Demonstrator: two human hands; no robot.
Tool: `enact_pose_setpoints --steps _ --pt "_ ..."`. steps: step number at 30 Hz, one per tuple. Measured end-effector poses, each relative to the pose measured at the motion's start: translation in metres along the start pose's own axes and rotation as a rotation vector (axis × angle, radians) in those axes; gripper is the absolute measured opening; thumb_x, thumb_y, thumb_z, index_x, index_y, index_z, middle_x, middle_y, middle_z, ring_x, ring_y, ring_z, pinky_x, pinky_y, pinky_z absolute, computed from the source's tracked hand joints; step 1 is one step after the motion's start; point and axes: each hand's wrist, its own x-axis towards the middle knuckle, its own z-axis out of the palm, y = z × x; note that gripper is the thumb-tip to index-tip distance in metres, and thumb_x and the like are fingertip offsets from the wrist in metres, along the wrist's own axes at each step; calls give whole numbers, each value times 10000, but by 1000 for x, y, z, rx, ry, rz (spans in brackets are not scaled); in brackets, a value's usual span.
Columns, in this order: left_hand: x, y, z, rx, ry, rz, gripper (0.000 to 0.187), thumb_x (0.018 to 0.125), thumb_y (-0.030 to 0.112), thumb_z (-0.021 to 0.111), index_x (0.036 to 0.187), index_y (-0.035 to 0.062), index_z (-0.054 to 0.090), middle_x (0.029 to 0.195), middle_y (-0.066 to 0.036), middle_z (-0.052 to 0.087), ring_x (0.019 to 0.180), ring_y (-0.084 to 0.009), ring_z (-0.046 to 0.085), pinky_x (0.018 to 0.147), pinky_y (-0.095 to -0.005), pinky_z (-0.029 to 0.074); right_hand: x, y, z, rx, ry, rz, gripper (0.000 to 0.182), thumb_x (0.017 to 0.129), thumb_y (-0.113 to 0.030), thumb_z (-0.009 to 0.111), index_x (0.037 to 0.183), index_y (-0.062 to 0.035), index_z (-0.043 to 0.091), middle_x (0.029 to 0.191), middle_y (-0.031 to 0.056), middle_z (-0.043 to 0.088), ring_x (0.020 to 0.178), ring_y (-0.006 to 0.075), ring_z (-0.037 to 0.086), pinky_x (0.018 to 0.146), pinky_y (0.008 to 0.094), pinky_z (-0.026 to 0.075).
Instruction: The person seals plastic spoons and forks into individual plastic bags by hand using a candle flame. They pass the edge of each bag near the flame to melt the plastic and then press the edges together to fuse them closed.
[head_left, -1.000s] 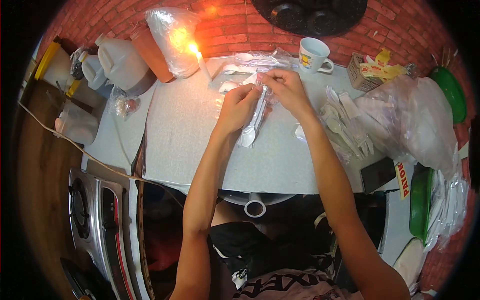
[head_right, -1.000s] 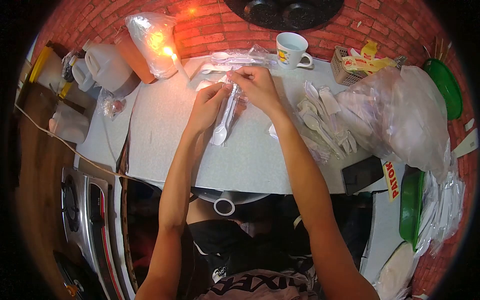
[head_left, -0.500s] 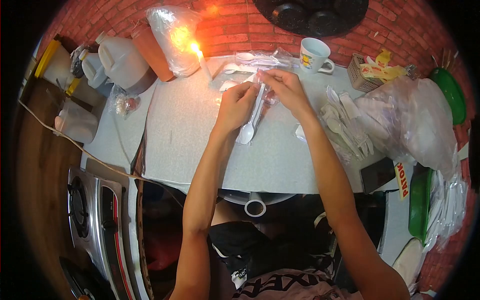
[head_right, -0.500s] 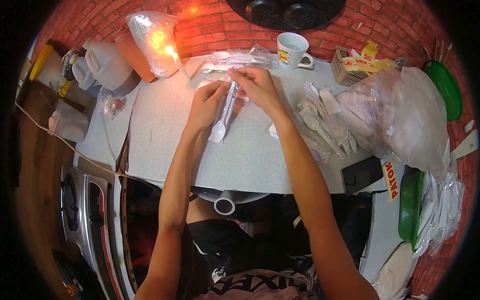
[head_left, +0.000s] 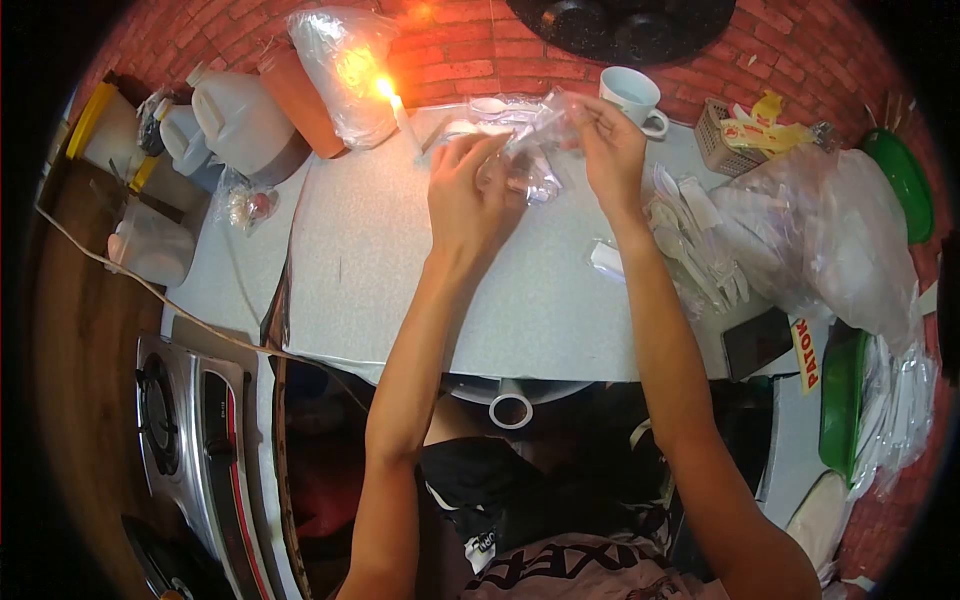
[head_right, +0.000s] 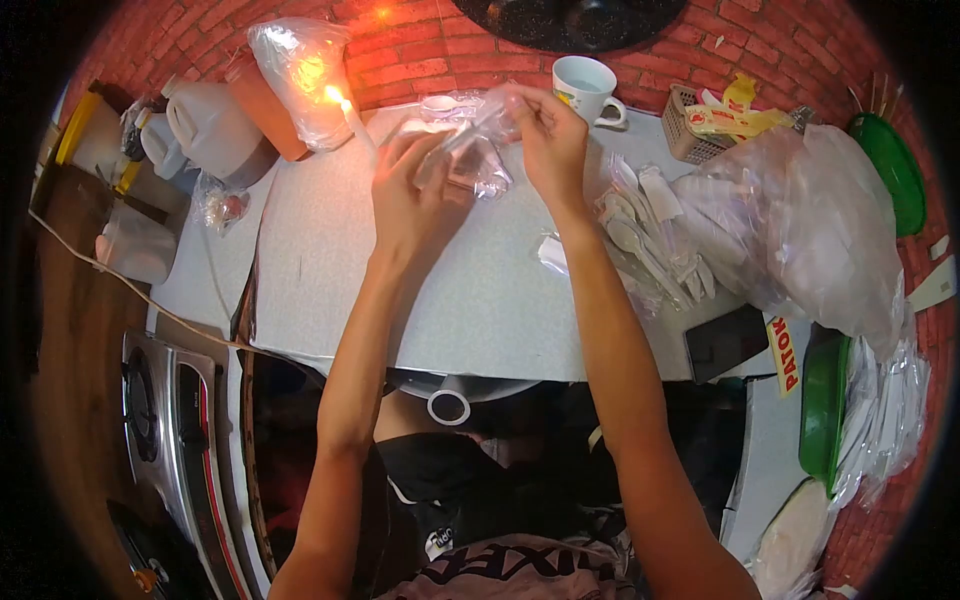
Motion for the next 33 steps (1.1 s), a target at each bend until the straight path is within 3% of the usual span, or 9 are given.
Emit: enact_pose_setpoints --steps 2,7,11,14,17,18,22,28,33 --pt "0 -4 4 207 129 159 380 835 29 679 1142 223 790 1351 -116 591 1205 -335 502 1009 -412 444 2 1 -3 -127 9 -208 204 982 10 579 1121 36 726 1036 68 735 916 139 681 778 261 550" --pt "-11 -6 14 519 11 224 476 741 30 654 1134 259 793 1433 -143 480 1313 -396 377 1095 -515 306 3 -3 -20 -236 29 -443 298 924 92 489 1092 39 729 1062 80 743 970 163 677 885 282 521" --pt "-10 -10 16 385 41 230 369 702 59 698 1043 173 779 1309 -158 524 1237 -368 459 1013 -504 366 -11 -30 -37 -239 85 -307 269 932 83 494 1066 51 725 997 68 742 943 135 663 860 254 512" --pt "-11 -1 10 140 -147 23 128 752 66 657 872 64 702 896 -126 652 844 -319 639 769 -430 510 -37 -60 -59 -251 -35 -327 222 965 35 526 1055 48 729 1003 74 738 931 120 656 849 252 513" --pt "-19 -8 12 121 -255 53 140 751 64 642 875 54 707 827 -123 660 776 -305 647 717 -414 522 -79 -100 -78 -236 -58 -109 187 995 -59 591 1076 48 722 989 73 731 915 110 647 823 255 510" --pt "-17 -6 9 103 -357 -29 201 800 25 606 953 45 735 1080 -136 708 887 -271 689 809 -373 551 -92 -108 -90 -331 -78 -88 197 997 -107 619 1100 27 720 979 67 730 895 102 642 809 255 504" --pt "-18 -13 18 17 -300 189 295 822 20 603 1077 52 748 1225 -170 680 1020 -312 666 862 -371 541 -139 -130 -137 -709 -141 61 245 983 -204 683 1166 -44 715 936 60 722 838 94 638 755 266 483" --pt "-17 4 19 -57 -432 92 271 807 71 636 1047 58 761 1092 -164 712 965 -337 646 872 -404 533 -172 -185 -156 -917 -362 456 496 865 -258 788 1318 -124 637 895 42 676 723 166 588 709 309 463" --pt "-35 39 25 -186 -582 199 298 816 93 729 1112 84 752 1122 -116 706 1029 -294 631 951 -382 485 -178 -193 -152 -1044 -503 430 612 811 -336 822 1353 -156 601 984 64 643 776 221 585 740 345 483"
